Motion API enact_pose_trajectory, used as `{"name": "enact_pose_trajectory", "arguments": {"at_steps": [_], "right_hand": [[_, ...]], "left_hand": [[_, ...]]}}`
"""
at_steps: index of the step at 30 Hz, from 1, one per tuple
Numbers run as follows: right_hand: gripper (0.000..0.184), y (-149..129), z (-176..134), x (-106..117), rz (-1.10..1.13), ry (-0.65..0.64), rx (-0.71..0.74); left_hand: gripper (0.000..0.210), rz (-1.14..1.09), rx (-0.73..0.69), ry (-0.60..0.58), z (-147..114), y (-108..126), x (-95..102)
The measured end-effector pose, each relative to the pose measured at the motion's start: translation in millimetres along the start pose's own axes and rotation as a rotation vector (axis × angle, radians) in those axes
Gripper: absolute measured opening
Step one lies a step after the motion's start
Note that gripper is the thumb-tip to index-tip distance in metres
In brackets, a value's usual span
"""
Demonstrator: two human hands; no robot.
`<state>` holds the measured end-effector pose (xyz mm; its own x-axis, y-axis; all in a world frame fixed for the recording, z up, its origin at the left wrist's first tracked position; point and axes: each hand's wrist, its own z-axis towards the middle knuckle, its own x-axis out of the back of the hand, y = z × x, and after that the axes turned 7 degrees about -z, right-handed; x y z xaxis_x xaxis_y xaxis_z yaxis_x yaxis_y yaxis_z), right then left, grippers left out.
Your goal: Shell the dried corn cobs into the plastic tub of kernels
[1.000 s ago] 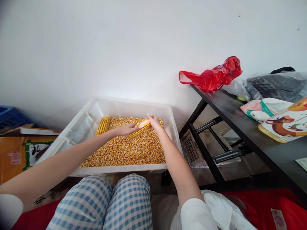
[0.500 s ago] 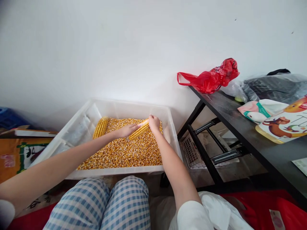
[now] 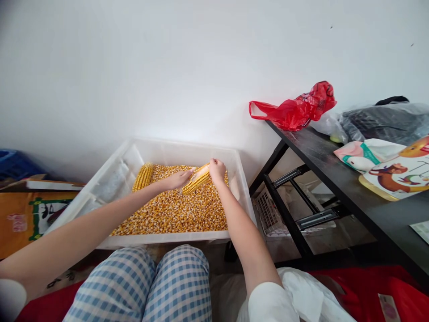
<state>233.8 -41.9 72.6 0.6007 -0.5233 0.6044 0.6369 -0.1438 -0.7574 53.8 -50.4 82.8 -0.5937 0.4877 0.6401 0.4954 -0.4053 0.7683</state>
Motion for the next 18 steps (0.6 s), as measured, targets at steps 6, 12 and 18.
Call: {"name": "enact_pose_trajectory", "arguments": {"at_steps": [6,12,18], "right_hand": [[0.03,10.0,7.0,-0.4,0.049,0.027,-0.073],[0.029,14.8,9.4,-1.7,0.106,0.036,-0.114],[0.027,14.6,10.5,-3.8,0.19,-0.009,-0.093]], "left_hand": [[0.069,-0.101,0.107,-0.119,-7.4,3.1,-1.8],[0.064,0.135,-0.053,0.038,-7.4,5.7,-9.6],[0.073,-0.142,0.124,0.1,-2.3,0.5,-1.1]]}}
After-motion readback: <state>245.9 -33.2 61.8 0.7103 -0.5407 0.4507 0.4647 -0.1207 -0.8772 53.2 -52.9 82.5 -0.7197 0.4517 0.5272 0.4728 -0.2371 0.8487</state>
